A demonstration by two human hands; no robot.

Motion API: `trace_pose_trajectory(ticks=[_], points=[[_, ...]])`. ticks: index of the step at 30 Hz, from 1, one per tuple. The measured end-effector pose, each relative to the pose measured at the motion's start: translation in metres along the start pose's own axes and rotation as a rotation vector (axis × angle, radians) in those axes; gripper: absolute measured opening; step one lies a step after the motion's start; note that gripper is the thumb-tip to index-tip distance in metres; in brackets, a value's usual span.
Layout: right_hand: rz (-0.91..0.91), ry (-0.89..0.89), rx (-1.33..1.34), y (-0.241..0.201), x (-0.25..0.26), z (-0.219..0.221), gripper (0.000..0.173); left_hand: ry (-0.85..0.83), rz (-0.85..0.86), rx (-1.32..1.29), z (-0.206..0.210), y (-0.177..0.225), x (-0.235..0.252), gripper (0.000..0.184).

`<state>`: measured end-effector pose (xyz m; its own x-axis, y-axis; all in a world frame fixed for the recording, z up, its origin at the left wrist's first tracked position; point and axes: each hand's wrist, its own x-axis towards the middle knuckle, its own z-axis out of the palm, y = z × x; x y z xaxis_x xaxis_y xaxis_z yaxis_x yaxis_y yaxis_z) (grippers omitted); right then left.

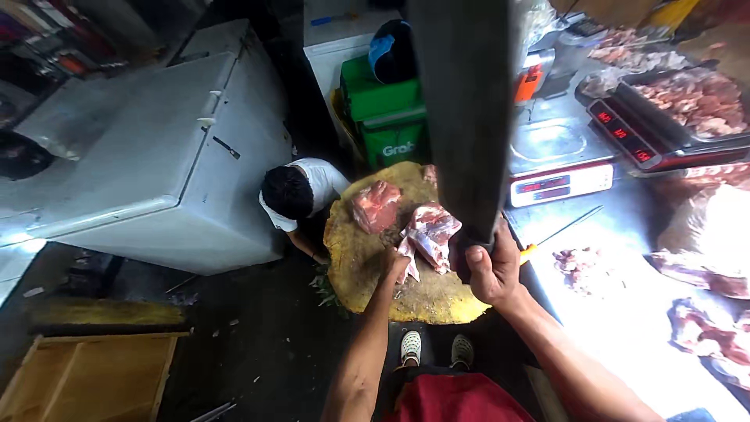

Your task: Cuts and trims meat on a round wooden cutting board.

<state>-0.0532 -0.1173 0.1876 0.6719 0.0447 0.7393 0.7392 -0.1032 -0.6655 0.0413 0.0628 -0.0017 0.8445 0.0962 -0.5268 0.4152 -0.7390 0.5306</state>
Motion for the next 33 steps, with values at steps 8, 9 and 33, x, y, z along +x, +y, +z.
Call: trace_pose_trajectory(ticks=[8,9,33], points=[[1.165,-0.523,-0.46,0.133,-0.151,0.013,0.056,-0.031,0.005,-0.018,0.007,-0.008,0.003,0.051],[1.222,-0.531,-0.465,0.136,-0.158,0.01,0.056,-0.041,0.0,-0.053,0.004,-0.01,0.003,0.05],[1.238,-0.489,-0.517,0.091,-0.21,-0.017,0.052,0.223,0.083,-0.295,0.01,-0.099,-0.061,0.047]])
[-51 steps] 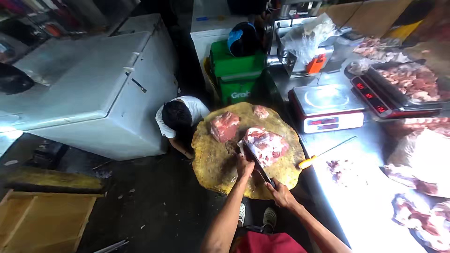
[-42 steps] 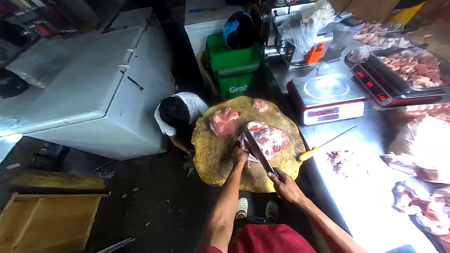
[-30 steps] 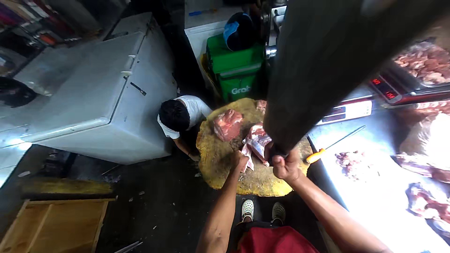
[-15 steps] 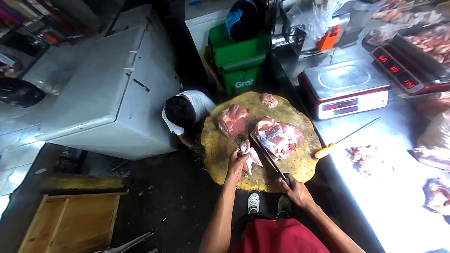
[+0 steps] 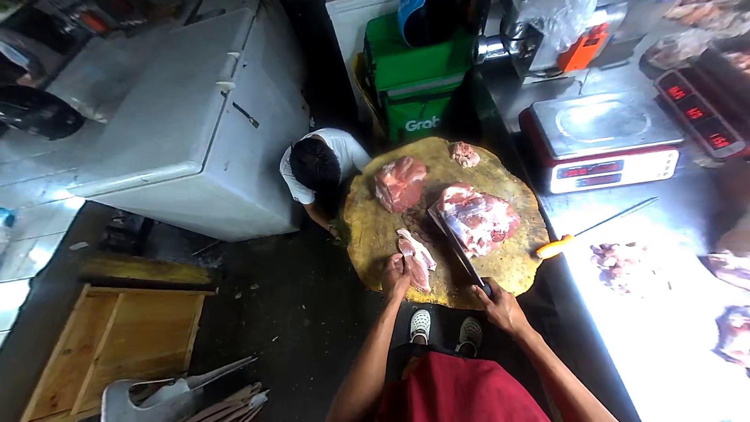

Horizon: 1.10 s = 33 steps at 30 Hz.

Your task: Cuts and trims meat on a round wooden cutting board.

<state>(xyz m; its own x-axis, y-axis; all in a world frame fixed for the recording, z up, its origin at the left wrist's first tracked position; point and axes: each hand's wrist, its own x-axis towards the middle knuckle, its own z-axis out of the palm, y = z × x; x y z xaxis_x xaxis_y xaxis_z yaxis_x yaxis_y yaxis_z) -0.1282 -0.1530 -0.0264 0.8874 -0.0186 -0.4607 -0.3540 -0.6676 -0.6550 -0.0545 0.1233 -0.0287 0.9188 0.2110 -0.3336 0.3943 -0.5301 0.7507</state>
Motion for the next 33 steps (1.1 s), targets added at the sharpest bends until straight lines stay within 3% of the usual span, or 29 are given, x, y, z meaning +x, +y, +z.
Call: trace_pose_trajectory(ticks=[4,7,12,19,22,29,31,33], points=[[-0.036,0.015,-0.004,0.002,-0.001,0.005,0.052,0.028,0.16,0.188,0.0,0.018,0.027,0.045],[-0.021,0.01,-0.011,-0.003,-0.002,0.003,0.052,-0.101,0.065,0.321,-0.007,0.047,0.052,0.053],[0.021,0.01,0.057,0.001,-0.021,0.011,0.048,-0.3,0.158,0.411,-0.007,0.047,0.077,0.027],[-0.034,-0.017,0.216,-0.01,-0.064,0.008,0.047,-0.12,0.065,0.237,-0.042,0.025,0.094,0.025],[-0.213,-0.023,0.301,-0.04,-0.077,0.0,0.05,0.003,0.106,0.22,-0.047,0.014,0.098,0.019],[-0.911,0.148,0.489,-0.129,-0.098,-0.024,0.051,0.291,-0.015,-0.026,-0.04,-0.024,0.051,0.029],[-1.015,0.219,0.508,-0.142,-0.087,-0.014,0.05,0.304,-0.025,-0.07,-0.037,-0.032,0.033,0.031],[-1.01,0.262,0.448,-0.131,-0.066,0.012,0.052,0.315,-0.03,-0.1,-0.034,-0.035,0.017,0.032]])
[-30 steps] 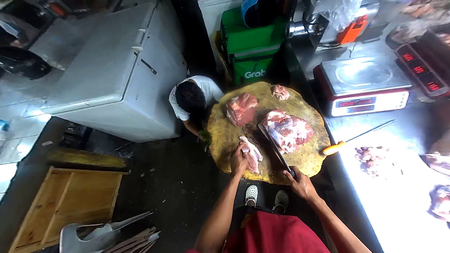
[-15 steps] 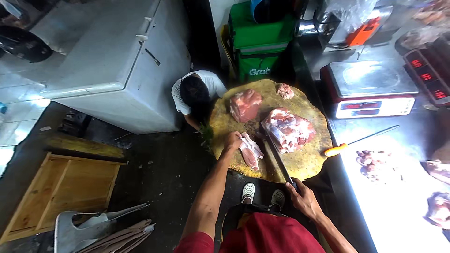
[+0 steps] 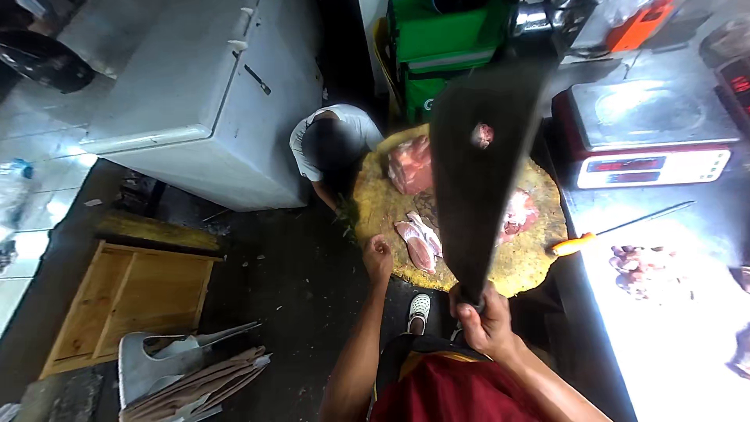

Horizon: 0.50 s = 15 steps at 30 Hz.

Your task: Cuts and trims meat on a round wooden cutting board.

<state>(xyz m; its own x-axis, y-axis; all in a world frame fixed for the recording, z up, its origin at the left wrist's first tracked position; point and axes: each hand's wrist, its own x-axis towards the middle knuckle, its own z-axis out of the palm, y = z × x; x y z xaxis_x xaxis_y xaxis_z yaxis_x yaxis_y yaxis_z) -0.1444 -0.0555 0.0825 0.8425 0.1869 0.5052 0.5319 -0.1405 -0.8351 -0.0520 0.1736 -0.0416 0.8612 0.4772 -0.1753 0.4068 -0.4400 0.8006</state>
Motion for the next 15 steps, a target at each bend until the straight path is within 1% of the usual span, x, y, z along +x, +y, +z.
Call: trace_pose_trajectory(ticks=[1,2,4,5,6,8,9,10,12,13,14,15], points=[[0.078,-0.03,-0.089,0.02,-0.013,0.008,0.052,0.009,0.018,-0.004,0.0,0.0,-0.006,0.032],[0.246,-0.109,-0.214,0.038,-0.029,0.015,0.051,0.014,0.046,0.001,0.001,0.0,-0.012,0.033],[0.79,-0.439,-0.4,0.065,-0.044,0.025,0.052,0.003,0.096,-0.003,0.005,0.003,-0.021,0.034],[0.958,-0.544,-0.426,0.074,-0.042,0.028,0.053,-0.02,0.128,-0.001,0.009,0.006,-0.025,0.035],[1.028,-0.582,-0.426,0.079,-0.036,0.03,0.053,-0.073,0.165,0.014,0.013,0.01,-0.026,0.038],[1.077,-0.558,-0.322,0.081,-0.037,0.026,0.05,-0.268,0.223,0.098,0.02,0.01,-0.03,0.052],[1.107,-0.513,-0.206,0.085,-0.035,0.021,0.047,-0.36,0.231,0.155,0.024,0.013,-0.028,0.061],[1.154,-0.451,-0.042,0.091,-0.035,0.016,0.043,-0.412,0.236,0.218,0.029,0.014,-0.025,0.066],[1.309,-0.313,0.35,0.091,-0.032,0.005,0.038,-0.453,0.239,0.314,0.031,0.012,-0.024,0.068],[1.363,-0.273,0.469,0.089,-0.027,0.0,0.038,-0.459,0.236,0.33,0.03,0.013,-0.022,0.067],[1.367,-0.254,0.514,0.085,-0.024,-0.004,0.038,-0.468,0.232,0.331,0.03,0.013,-0.021,0.067],[1.319,-0.255,0.503,0.079,-0.022,-0.007,0.036,-0.477,0.228,0.328,0.028,0.013,-0.02,0.067]])
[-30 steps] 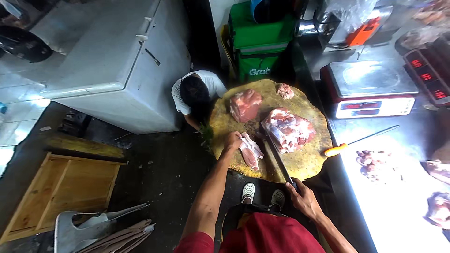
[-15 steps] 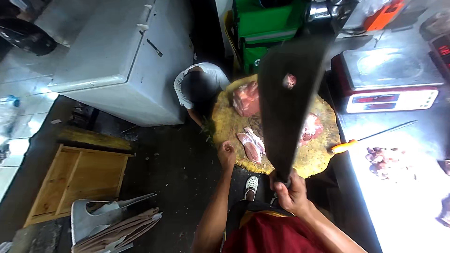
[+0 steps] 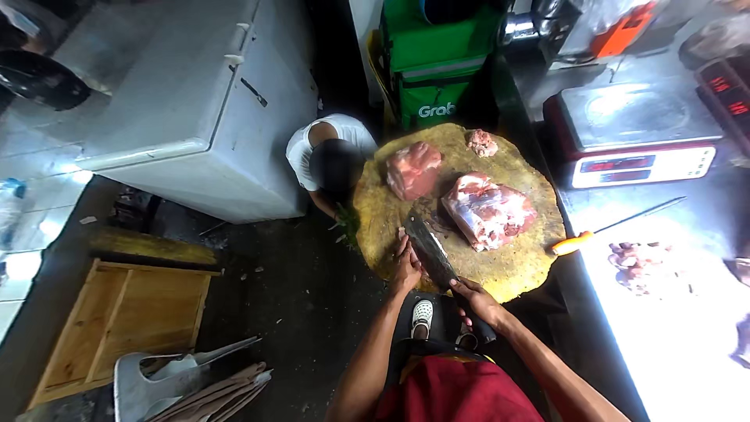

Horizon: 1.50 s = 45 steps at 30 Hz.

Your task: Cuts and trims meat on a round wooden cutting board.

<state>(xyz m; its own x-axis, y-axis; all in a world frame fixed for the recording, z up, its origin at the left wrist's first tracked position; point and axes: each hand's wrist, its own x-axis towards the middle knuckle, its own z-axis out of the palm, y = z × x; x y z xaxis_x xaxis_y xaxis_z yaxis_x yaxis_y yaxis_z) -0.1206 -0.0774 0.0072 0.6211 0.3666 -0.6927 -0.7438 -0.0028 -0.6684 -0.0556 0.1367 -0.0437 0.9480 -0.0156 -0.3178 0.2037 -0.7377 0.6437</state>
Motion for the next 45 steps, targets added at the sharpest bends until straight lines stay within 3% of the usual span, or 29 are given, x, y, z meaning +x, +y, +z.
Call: trace_pose_trajectory(ticks=[4,6,8,10,12,13,14,16,18,21,24,25,29,32,35,37,39,40,42,43,45], points=[[-0.321,0.107,-0.324,-0.026,-0.042,0.018,0.042,0.094,0.119,-0.036,0.008,-0.013,0.001,0.062],[-0.578,0.17,-0.423,-0.042,-0.066,0.031,0.049,0.158,0.141,-0.053,0.013,-0.017,0.0,0.06],[-0.899,0.192,-0.45,-0.057,-0.079,0.041,0.055,0.107,0.087,-0.023,0.009,-0.014,-0.001,0.062],[-1.173,0.21,-0.443,-0.06,-0.074,0.048,0.053,0.099,0.078,-0.041,0.007,-0.013,-0.002,0.062],[-1.254,0.27,-0.491,-0.04,-0.051,0.045,0.052,0.135,0.113,-0.08,0.008,-0.013,-0.003,0.06],[-1.179,0.329,-0.559,-0.019,-0.037,0.04,0.051,0.176,0.142,-0.102,0.009,-0.013,-0.003,0.057],[-0.989,0.386,-0.663,0.003,-0.024,0.034,0.051,0.185,0.135,-0.11,0.009,-0.012,-0.004,0.057],[-0.352,0.343,-0.855,0.025,-0.001,0.025,0.051,0.084,-0.019,-0.134,0.001,-0.001,-0.007,0.066],[-0.061,0.278,-0.903,0.022,0.012,0.025,0.053,0.052,-0.072,-0.117,0.001,0.003,-0.007,0.075],[-0.048,0.201,-0.7,0.013,0.012,0.015,0.046,0.048,0.007,0.05,0.006,0.004,-0.006,0.069],[-0.002,0.059,-0.128,-0.001,0.005,-0.004,0.038,0.044,0.042,0.127,0.008,0.005,-0.004,0.058],[0.0,0.041,-0.053,-0.009,0.0,-0.008,0.037,0.04,0.043,0.139,0.008,0.006,-0.002,0.057],[-0.273,0.122,-0.33,-0.038,-0.04,-0.004,0.038,0.074,0.067,0.121,0.009,0.007,0.0,0.065],[-0.653,0.242,-0.551,-0.052,-0.075,0.008,0.052,0.126,0.064,0.084,0.014,0.006,0.0,0.056],[-1.074,0.269,-0.596,-0.05,-0.083,0.014,0.056,0.107,0.029,0.077,0.014,0.005,0.001,0.057],[-1.203,0.284,-0.62,-0.035,-0.068,0.011,0.055,0.124,0.028,0.066,0.015,0.005,0.002,0.055],[-1.097,0.352,-0.723,-0.005,-0.047,0.0,0.054,0.138,0.032,0.053,0.015,0.005,0.001,0.053],[-0.911,0.378,-0.802,0.012,-0.037,-0.007,0.053,0.128,0.026,0.053,0.014,0.005,0.001,0.054],[-0.36,0.32,-0.924,0.031,-0.018,-0.017,0.053,0.105,-0.001,0.015,0.013,0.005,0.001,0.059],[-0.206,0.29,-0.923,0.037,-0.01,-0.021,0.053,0.114,-0.009,-0.007,0.014,0.005,0.001,0.058],[-0.18,0.312,-0.891,0.045,-0.01,-0.024,0.055,0.146,-0.011,-0.019,0.015,0.006,0.001,0.057]])
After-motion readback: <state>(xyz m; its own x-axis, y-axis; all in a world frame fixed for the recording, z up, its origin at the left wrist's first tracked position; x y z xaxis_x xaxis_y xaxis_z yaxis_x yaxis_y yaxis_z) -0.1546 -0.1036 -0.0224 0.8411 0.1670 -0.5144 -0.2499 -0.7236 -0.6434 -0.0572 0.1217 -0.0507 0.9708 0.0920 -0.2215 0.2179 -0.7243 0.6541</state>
